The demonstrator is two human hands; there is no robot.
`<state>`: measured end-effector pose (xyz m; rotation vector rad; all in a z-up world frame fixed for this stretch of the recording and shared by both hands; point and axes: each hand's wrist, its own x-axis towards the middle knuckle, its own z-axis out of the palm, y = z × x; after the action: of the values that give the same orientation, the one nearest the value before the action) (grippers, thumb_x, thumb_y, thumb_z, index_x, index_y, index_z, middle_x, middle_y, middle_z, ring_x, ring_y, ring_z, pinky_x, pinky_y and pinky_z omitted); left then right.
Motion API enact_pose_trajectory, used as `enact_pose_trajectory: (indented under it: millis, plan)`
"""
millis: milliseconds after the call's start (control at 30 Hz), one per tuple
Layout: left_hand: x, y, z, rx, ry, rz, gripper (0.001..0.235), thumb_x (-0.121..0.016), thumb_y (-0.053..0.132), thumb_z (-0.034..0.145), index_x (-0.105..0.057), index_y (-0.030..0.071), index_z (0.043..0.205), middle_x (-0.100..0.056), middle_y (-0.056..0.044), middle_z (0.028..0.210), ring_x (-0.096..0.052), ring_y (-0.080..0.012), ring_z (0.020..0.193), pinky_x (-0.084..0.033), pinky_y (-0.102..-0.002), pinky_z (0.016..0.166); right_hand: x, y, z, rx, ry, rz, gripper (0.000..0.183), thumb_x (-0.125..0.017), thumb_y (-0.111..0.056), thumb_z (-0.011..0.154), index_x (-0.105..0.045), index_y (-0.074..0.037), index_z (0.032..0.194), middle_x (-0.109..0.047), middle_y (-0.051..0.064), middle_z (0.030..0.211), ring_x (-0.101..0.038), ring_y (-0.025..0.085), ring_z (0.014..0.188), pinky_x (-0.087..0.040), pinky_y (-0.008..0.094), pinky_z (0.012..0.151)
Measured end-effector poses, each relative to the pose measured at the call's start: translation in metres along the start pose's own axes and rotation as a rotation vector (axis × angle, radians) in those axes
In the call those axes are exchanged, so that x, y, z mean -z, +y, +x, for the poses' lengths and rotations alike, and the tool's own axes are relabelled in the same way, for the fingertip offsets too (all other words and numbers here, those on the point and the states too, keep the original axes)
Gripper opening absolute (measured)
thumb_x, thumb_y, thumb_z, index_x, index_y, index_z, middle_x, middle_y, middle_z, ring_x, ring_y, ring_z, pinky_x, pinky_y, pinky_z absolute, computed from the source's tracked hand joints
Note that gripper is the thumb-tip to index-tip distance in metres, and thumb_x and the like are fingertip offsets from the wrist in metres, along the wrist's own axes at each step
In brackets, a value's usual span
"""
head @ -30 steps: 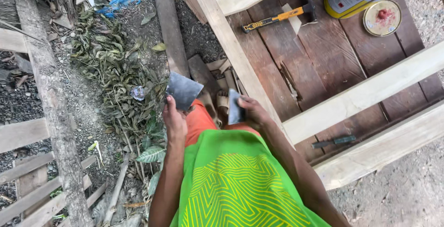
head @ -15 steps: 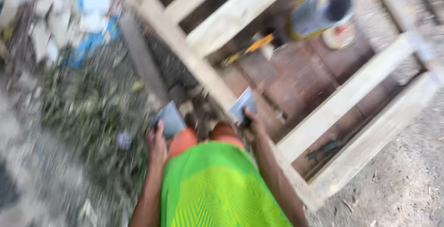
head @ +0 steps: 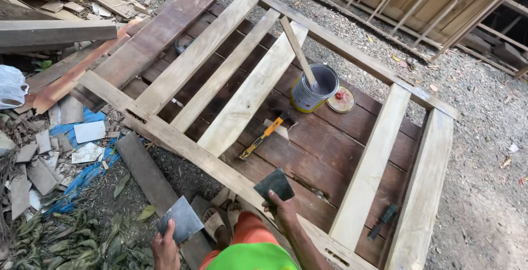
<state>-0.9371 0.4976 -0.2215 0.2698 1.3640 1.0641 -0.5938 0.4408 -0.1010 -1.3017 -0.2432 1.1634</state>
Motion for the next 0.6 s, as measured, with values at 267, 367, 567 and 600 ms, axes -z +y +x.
enact_pose_trajectory:
  millis: [267, 367, 567, 600]
  plan:
    - [0.003, -0.011, -0.015, 0.038, 0.103, 0.136, 0.043, -0.068, 0.038, 0.099, -0.074, -0.004, 0.108, -0.067, -0.01, 0.09, -0.055, -0.0223, 0.074, -0.041, -0.042, 0.065, 0.023, 0.037, 0.032, 0.15, -0.051, -0.472, 0.028, -0.078, -0.022, 0.085, -0.073, 0.003, 0.095, -0.072, 0.01, 0.075, -0.064, 0.018, 0.064, -0.052, 0.035, 0.059]
    - [-0.002, -0.009, -0.02, -0.102, 0.097, 0.005, 0.043, -0.072, 0.036, 0.094, -0.077, -0.006, 0.102, -0.071, -0.004, 0.091, -0.059, -0.0143, 0.081, -0.047, -0.034, 0.076, 0.022, 0.041, 0.046, 0.007, -0.066, -0.698, 0.036, -0.073, -0.03, 0.088, -0.075, 0.003, 0.101, -0.077, 0.014, 0.076, -0.07, 0.021, 0.067, -0.055, 0.037, 0.062]
    - [-0.008, 0.0, -0.035, -0.173, 0.237, 0.183, 0.048, -0.071, 0.04, 0.091, -0.079, -0.005, 0.105, -0.076, -0.007, 0.094, -0.065, -0.0139, 0.088, -0.049, -0.031, 0.083, 0.008, 0.038, 0.054, -0.084, 0.031, -0.809, 0.044, -0.075, -0.03, 0.087, -0.065, 0.004, 0.114, -0.077, 0.024, 0.078, -0.075, 0.032, 0.068, -0.06, 0.044, 0.064]
    - [-0.008, 0.0, -0.035, -0.19, 0.243, 0.17, 0.049, -0.071, 0.039, 0.091, -0.078, -0.007, 0.106, -0.077, -0.009, 0.096, -0.066, -0.0154, 0.089, -0.05, -0.032, 0.083, 0.008, 0.038, 0.057, -0.08, 0.061, -0.756, 0.048, -0.077, -0.028, 0.086, -0.061, 0.004, 0.118, -0.076, 0.026, 0.078, -0.074, 0.034, 0.067, -0.06, 0.047, 0.063]
